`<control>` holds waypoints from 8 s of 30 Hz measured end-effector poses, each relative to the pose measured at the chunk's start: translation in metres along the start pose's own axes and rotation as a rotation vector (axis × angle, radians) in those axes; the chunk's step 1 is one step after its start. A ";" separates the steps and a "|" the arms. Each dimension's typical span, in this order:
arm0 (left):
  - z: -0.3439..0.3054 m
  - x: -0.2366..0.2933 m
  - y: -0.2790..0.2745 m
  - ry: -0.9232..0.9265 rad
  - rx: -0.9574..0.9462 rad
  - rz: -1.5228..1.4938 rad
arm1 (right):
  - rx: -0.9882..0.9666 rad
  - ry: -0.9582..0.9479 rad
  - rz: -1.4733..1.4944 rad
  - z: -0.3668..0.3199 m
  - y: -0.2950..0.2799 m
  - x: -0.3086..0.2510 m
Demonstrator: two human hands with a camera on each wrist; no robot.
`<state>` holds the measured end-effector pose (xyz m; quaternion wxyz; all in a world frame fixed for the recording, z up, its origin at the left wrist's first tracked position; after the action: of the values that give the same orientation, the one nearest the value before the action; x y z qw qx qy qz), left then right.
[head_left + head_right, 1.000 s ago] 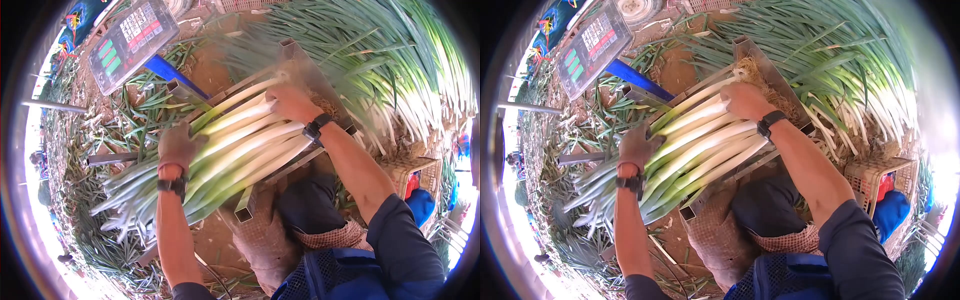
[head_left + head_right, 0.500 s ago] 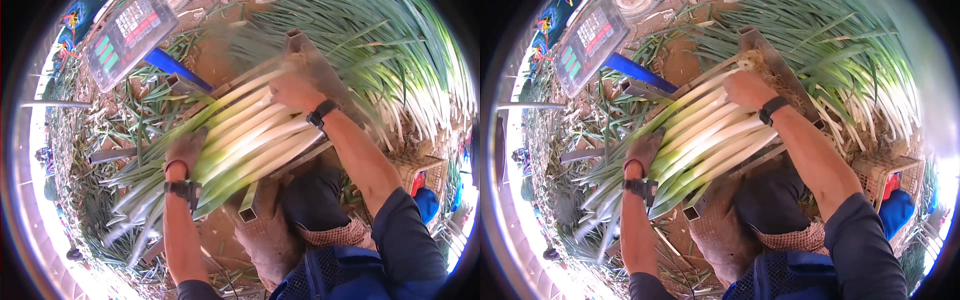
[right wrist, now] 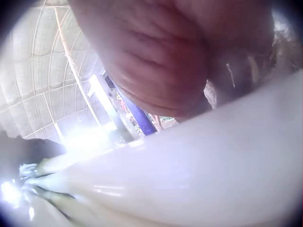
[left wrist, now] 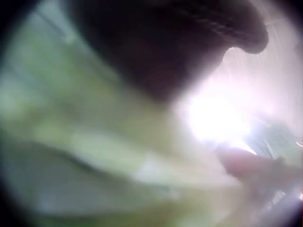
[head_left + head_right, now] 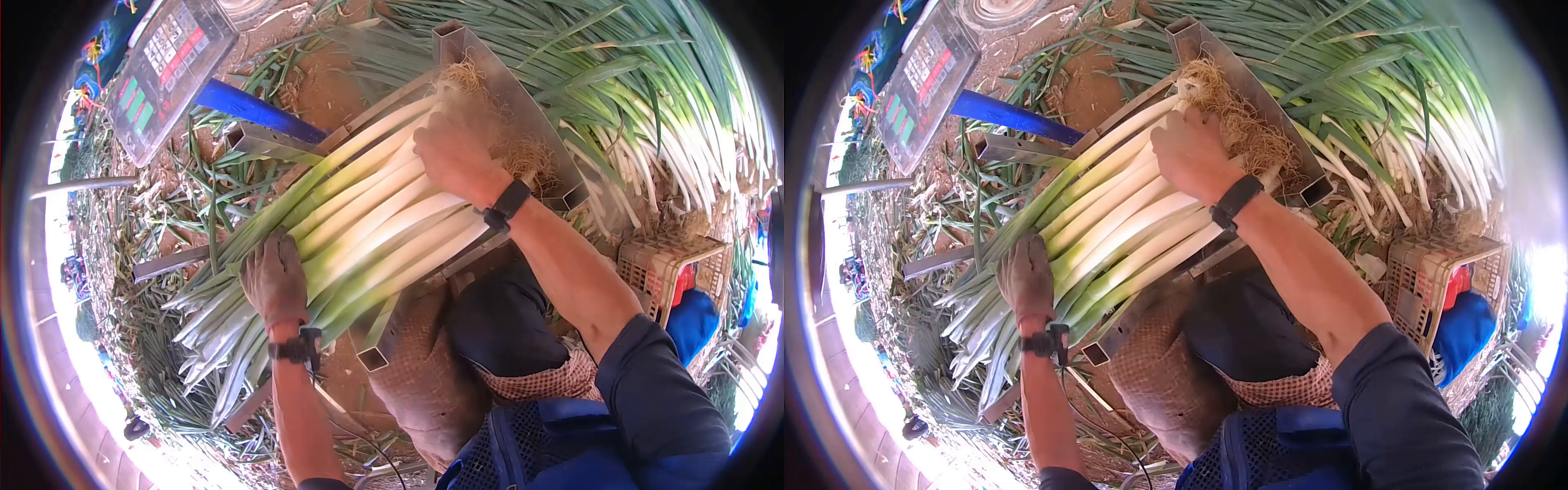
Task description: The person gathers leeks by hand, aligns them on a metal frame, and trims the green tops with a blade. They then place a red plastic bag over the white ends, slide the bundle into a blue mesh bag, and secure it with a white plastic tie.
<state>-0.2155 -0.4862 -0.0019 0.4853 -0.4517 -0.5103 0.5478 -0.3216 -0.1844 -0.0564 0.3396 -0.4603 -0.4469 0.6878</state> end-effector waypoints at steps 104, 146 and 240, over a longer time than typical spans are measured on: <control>0.023 -0.049 0.049 -0.006 -0.098 -0.236 | -0.686 0.846 -0.170 -0.272 0.082 0.404; -0.193 0.506 -0.038 -0.136 -0.874 -2.184 | -0.268 1.023 1.574 -0.415 -0.340 0.100; -0.472 -0.590 -0.423 -1.108 0.446 0.437 | -0.147 -0.298 0.391 -0.046 -0.047 -0.069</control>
<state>0.3528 -1.0116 0.3861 0.1087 -0.0828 -0.4555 0.8797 -0.2526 -0.2134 0.0021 0.0961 -0.4548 -0.4433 0.7664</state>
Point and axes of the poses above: each hand's wrist, its own z-axis towards the middle knuckle, its own y-axis out of the palm, x = y × z, the point moved 8 cm from there along z, towards the middle knuckle, and after that the axes turned 1 degree about z, right-handed, at the moved point
